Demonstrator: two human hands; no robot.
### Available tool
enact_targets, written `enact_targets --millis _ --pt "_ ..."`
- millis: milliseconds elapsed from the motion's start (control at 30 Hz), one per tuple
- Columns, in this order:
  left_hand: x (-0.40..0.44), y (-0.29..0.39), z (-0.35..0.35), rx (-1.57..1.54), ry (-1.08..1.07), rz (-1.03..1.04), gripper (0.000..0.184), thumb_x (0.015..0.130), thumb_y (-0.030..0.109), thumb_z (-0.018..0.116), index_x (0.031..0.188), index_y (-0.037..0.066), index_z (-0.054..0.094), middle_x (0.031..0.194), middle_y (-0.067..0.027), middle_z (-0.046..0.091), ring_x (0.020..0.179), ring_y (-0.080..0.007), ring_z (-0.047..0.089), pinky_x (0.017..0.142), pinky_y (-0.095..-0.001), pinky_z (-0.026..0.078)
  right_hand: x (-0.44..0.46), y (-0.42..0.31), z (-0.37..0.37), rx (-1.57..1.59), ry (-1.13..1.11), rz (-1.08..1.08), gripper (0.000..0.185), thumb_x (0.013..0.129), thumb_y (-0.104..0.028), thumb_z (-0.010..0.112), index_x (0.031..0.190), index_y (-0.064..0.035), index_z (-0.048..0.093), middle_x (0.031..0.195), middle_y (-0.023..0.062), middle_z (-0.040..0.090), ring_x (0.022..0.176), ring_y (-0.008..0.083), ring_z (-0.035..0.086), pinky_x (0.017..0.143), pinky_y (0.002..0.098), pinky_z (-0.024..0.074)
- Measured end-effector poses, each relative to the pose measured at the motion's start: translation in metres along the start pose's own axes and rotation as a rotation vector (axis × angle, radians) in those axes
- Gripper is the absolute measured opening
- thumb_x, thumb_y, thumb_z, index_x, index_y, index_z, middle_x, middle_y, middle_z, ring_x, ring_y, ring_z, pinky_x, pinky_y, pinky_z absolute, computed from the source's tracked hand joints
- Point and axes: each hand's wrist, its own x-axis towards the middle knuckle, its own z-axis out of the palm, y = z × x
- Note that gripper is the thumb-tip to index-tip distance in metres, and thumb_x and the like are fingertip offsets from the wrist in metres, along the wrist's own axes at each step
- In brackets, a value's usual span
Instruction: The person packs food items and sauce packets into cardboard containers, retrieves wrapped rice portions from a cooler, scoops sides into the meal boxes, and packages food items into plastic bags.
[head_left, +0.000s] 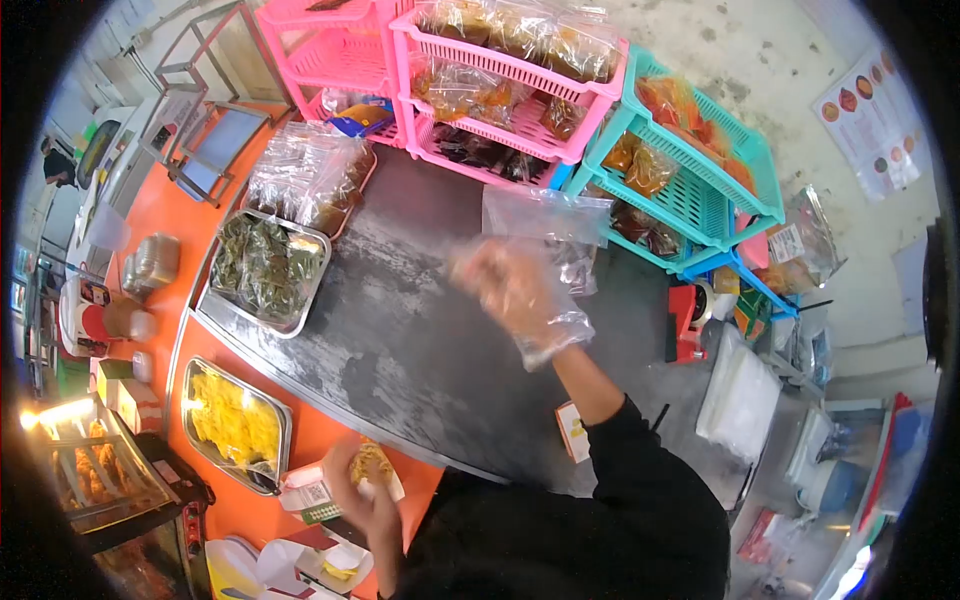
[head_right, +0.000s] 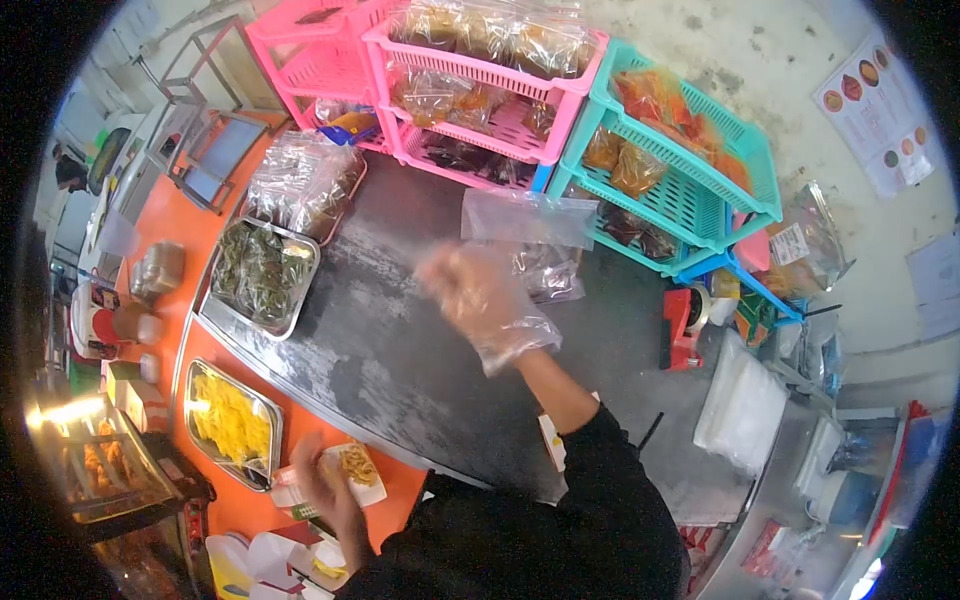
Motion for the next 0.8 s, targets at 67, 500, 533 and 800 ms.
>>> enact_targets --millis 67,500,533,800 --pt "0.018 0.031 0.045 -0.389 -0.046 -0.248 0.035 0.077 0.008 0.065 0.11 0.003 0.054 0.107 -0.0129 0.055 0.1 -0.0241 0.054 0.087 -0.0375 0.043 -0.011 -0.011 0.001 0.038 -0.476 -0.113 0.023 0.086 -0.028 0.057 0.089 -0.0055 0.064 0.085 0.0104 0.064 0.078 0.0214 0.06 0.074 0.0339 0.0458" --pt "0.038 -0.004 0.036 -1.014 -0.347 -0.842 0.035 0.094 0.03 0.043 0.119 0.005 0.046 0.117 -0.0155 0.055 0.108 -0.0268 0.055 0.088 -0.0398 0.048 0.188 0.121 -0.073 -1.342 0.036 0.055 0.021 0.077 -0.007 0.05 0.093 -0.0025 0.063 0.099 0.0196 0.062 0.094 0.0316 0.06 0.082 0.0428 0.0483" --pt "0.042 0.0 0.03 -1.048 -0.352 -0.842 0.039 0.094 0.032 0.04 0.122 0.006 0.043 0.12 -0.0164 0.053 0.11 -0.0278 0.054 0.088 -0.0392 0.048 0.198 0.126 -0.074 -1.457 -0.097 0.212 0.024 0.08 -0.01 0.049 0.098 -0.0035 0.063 0.105 0.0184 0.062 0.098 0.0307 0.06 0.084 0.0428 0.0476" --pt "0.045 -0.007 -0.017 -1.392 -0.381 -0.812 0.05 0.096 0.043 0.028 0.132 0.009 0.032 0.134 -0.0222 0.041 0.121 -0.0321 0.045 0.097 -0.0387 0.041 0.18 0.113 -0.069 -1.587 0.061 -0.111 0.033 0.085 -0.022 0.042 0.094 0.0044 0.058 0.093 0.0212 0.064 0.089 0.0349 0.063 0.076 0.0446 0.051"
